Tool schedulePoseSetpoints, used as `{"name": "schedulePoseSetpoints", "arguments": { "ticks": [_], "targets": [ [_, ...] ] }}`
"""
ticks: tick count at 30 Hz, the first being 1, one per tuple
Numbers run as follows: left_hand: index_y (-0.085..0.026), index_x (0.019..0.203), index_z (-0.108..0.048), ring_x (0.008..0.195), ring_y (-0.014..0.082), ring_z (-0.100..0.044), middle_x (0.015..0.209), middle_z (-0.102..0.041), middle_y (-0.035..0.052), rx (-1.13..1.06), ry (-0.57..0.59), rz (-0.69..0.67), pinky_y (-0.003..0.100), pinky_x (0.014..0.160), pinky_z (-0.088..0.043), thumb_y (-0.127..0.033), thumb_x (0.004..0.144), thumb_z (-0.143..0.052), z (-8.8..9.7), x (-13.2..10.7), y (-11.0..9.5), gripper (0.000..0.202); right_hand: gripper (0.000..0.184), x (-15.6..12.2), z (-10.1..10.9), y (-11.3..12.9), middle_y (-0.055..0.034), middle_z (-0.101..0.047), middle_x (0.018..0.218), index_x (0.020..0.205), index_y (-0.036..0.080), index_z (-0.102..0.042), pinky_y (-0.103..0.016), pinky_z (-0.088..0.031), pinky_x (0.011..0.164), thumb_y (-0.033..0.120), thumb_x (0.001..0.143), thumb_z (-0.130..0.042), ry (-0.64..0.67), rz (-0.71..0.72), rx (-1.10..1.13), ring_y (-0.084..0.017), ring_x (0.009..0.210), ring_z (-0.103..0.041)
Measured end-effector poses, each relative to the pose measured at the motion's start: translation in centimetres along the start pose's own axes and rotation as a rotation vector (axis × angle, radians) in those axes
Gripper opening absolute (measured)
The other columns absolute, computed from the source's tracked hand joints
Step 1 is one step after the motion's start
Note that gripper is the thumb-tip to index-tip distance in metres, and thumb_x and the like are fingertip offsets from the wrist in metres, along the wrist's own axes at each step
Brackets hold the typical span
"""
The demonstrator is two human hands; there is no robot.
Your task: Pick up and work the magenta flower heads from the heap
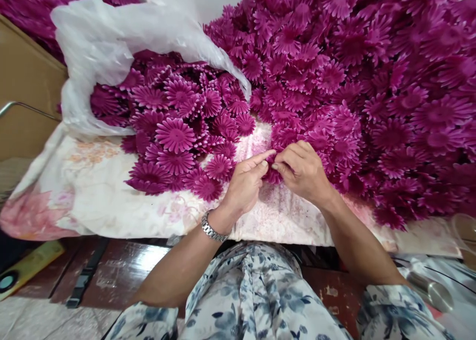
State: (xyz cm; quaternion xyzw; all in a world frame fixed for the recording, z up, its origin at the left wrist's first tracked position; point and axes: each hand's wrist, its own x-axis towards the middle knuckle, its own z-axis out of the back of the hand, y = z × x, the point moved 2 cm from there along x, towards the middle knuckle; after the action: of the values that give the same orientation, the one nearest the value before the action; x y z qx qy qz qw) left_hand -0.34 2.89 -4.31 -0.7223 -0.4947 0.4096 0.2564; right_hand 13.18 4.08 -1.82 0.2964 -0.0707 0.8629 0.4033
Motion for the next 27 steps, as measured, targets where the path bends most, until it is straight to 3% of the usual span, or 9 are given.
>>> {"name": "schedulePoseSetpoints", "arguments": {
  "ticks": [5,7,10,14,16,19,22,25,27],
  "targets": [
    [-0.017,0.095,-0.074,0.045,0.0056,-0.028,0.052,-0.049,-0.002,-0.006,-0.006,-0.02,0.023,0.043,-0.016,-0.018,0.068,-0.069,0.3,-0.1,-0.1,0.028,0.018,-1.3,4.0,-4.5,-0.0031,-0.058,0.064,0.068,0.019,-0.058,-0.033,-0.032,0.065,0.03,0.084,-0.057,-0.416,-0.21,-0.49,-0.017,0.066,-0.047],
    [-0.018,0.095,-0.074,0.046,0.0056,-0.028,0.054,-0.052,-0.0012,-0.014,-0.008,-0.008,0.024,0.043,-0.017,-0.018,0.068,-0.068,0.3,-0.1,-0.2,0.027,0.018,-1.5,4.9,-5.2,-0.008,-0.065,0.079,0.082,0.019,-0.064,-0.035,-0.033,0.068,0.036,0.082,-0.058,-0.425,-0.255,-0.575,-0.02,0.075,-0.052],
    [-0.017,0.094,-0.074,0.045,0.0046,-0.025,0.052,-0.048,-0.0027,-0.036,-0.02,-0.004,0.023,0.042,-0.016,-0.017,0.069,-0.067,0.1,-0.1,-0.4,0.026,0.028,-1.0,4.2,-3.6,-0.0075,-0.066,0.087,0.096,0.019,-0.064,-0.034,-0.035,0.074,0.043,0.083,-0.058,-0.346,-0.136,-0.379,-0.02,0.083,-0.054],
    [-0.015,0.09,-0.074,0.043,0.0026,-0.022,0.05,-0.043,-0.0046,-0.058,-0.02,0.013,0.021,0.04,-0.013,-0.015,0.067,-0.068,-0.2,-0.2,-0.5,0.023,0.019,0.0,1.0,0.3,-0.0008,-0.062,0.073,0.079,0.019,-0.061,-0.031,-0.032,0.069,0.035,0.087,-0.054,0.034,0.042,-0.126,-0.015,0.071,-0.047],
    [-0.014,0.089,-0.074,0.045,0.0026,-0.026,0.051,-0.044,-0.0045,-0.062,-0.012,0.019,0.019,0.041,-0.017,-0.013,0.067,-0.067,-0.3,-0.2,-0.3,0.023,0.02,0.1,0.0,1.0,-0.0009,-0.059,0.068,0.073,0.019,-0.059,-0.032,-0.03,0.068,0.029,0.088,-0.051,0.088,0.045,-0.132,-0.015,0.068,-0.043],
    [-0.015,0.09,-0.074,0.048,0.004,-0.033,0.052,-0.047,-0.0037,-0.057,-0.001,0.002,0.018,0.044,-0.023,-0.012,0.066,-0.067,-0.3,-0.2,-0.1,0.025,0.022,-0.3,0.3,-0.2,-0.0006,-0.055,0.063,0.07,0.019,-0.057,-0.033,-0.026,0.068,0.024,0.089,-0.048,-0.035,0.014,-0.197,-0.015,0.065,-0.041],
    [-0.015,0.093,-0.073,0.046,0.0045,-0.03,0.052,-0.05,-0.0028,-0.036,0.012,-0.007,0.02,0.044,-0.022,-0.014,0.068,-0.066,0.0,-0.1,0.0,0.026,0.024,-1.1,2.3,-3.3,-0.0029,-0.054,0.066,0.073,0.018,-0.059,-0.035,-0.025,0.071,0.029,0.09,-0.046,-0.253,-0.176,-0.342,-0.017,0.069,-0.043],
    [-0.016,0.096,-0.073,0.045,0.0048,-0.027,0.05,-0.046,-0.0038,-0.029,0.015,-0.005,0.021,0.043,-0.022,-0.015,0.071,-0.064,0.2,-0.1,-0.1,0.027,0.027,-1.6,4.3,-5.2,-0.0092,-0.061,0.092,0.095,0.02,-0.064,-0.038,-0.027,0.075,0.041,0.087,-0.05,-0.352,-0.317,-0.506,-0.023,0.086,-0.048],
    [-0.016,0.097,-0.072,0.045,0.0048,-0.027,0.051,-0.044,-0.0042,-0.029,0.006,-0.006,0.021,0.043,-0.021,-0.016,0.071,-0.065,0.2,0.0,-0.2,0.027,0.034,-1.3,4.6,-4.6,-0.0095,-0.061,0.1,0.106,0.02,-0.062,-0.037,-0.03,0.077,0.045,0.085,-0.053,-0.376,-0.241,-0.466,-0.023,0.091,-0.05]
  ]
}}
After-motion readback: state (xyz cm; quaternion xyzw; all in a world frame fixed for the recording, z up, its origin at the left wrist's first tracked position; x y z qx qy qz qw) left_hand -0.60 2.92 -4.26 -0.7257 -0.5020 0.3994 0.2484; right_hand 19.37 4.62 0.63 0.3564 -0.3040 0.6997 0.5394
